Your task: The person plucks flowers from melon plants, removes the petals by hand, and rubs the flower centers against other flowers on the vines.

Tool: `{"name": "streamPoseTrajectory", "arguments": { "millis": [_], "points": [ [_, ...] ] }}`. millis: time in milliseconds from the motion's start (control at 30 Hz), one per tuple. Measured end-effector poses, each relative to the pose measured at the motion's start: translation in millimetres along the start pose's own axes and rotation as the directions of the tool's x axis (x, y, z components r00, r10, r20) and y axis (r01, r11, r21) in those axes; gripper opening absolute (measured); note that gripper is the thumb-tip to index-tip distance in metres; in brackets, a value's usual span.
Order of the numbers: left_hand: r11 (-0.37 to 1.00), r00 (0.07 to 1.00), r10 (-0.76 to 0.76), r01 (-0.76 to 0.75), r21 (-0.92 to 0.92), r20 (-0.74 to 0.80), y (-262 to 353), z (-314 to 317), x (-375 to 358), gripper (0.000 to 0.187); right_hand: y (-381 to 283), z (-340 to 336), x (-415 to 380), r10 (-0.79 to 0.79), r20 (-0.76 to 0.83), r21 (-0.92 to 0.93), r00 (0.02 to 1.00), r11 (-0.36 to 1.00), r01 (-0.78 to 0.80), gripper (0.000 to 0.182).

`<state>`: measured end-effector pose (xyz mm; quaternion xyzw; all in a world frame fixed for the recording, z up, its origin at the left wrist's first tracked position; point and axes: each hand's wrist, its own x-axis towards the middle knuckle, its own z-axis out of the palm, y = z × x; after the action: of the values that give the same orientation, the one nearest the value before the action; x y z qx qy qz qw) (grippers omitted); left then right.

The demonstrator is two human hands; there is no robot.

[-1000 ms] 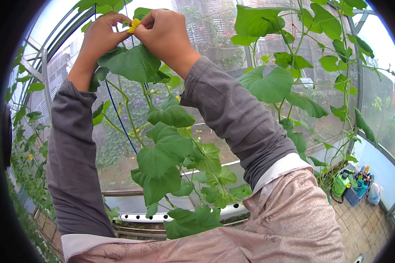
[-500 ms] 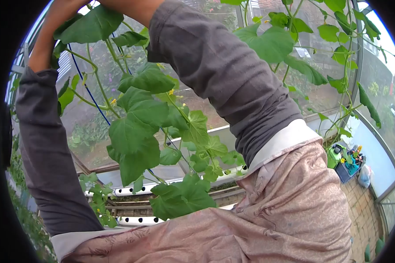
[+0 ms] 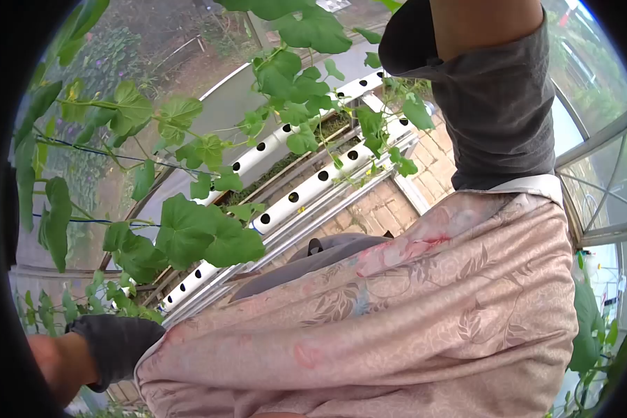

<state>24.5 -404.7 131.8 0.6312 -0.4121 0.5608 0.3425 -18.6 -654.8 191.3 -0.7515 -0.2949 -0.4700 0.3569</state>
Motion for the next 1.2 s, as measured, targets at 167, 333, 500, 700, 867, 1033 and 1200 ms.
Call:
{"name": "streamPoseTrajectory", "arguments": {
  "millis": [167, 333, 500, 700, 867, 1033, 1200],
  "points": [
    [0.963, 0.967, -0.217, 0.190, -0.192, -0.132, -11, -107, -98, 0.041, 34, -103, -103, 0.489, -0.212, -0.132, 0.846, 0.843, -0.521, 0.011],
    [0.384, 0.696, -0.303, 0.715, -0.585, 0.651, 29, 25, -158, 0.038, 15, -178, -192, 0.644, -0.380, -0.147, 0.664, 0.666, -0.731, 0.007],
    [0.308, 0.095, 0.140, 0.942, -0.134, 0.986, 83, 165, -193, 0.032, 26, -240, -270, 0.591, -0.462, -0.140, 0.662, 0.688, -0.712, 0.014],
    [0.223, -0.094, 0.480, 0.975, -0.018, 0.872, 127, 309, -219, 0.032, 48, -293, -334, 0.708, -0.601, -0.051, 0.371, 0.429, -0.902, 0.009],
    [0.216, -0.166, 0.524, 0.975, 0.058, 0.835, 139, 430, -232, 0.028, 85, -307, -423, 0.723, -0.682, -0.170, 0.108, -0.014, -0.985, 0.011],
    [0.393, -0.065, 0.354, 0.915, -0.085, 0.933, 158, 529, -235, 0.020, 102, -283, -528, 0.596, -0.781, -0.249, -0.188, -0.573, -0.781, 0.008],
    [0.308, 0.046, 0.339, 0.938, -0.157, 0.940, 188, 630, -246, 0.013, 96, -266, -588, 0.436, -0.835, -0.168, -0.336, -0.783, -0.599, 0.011]
  ]
}}
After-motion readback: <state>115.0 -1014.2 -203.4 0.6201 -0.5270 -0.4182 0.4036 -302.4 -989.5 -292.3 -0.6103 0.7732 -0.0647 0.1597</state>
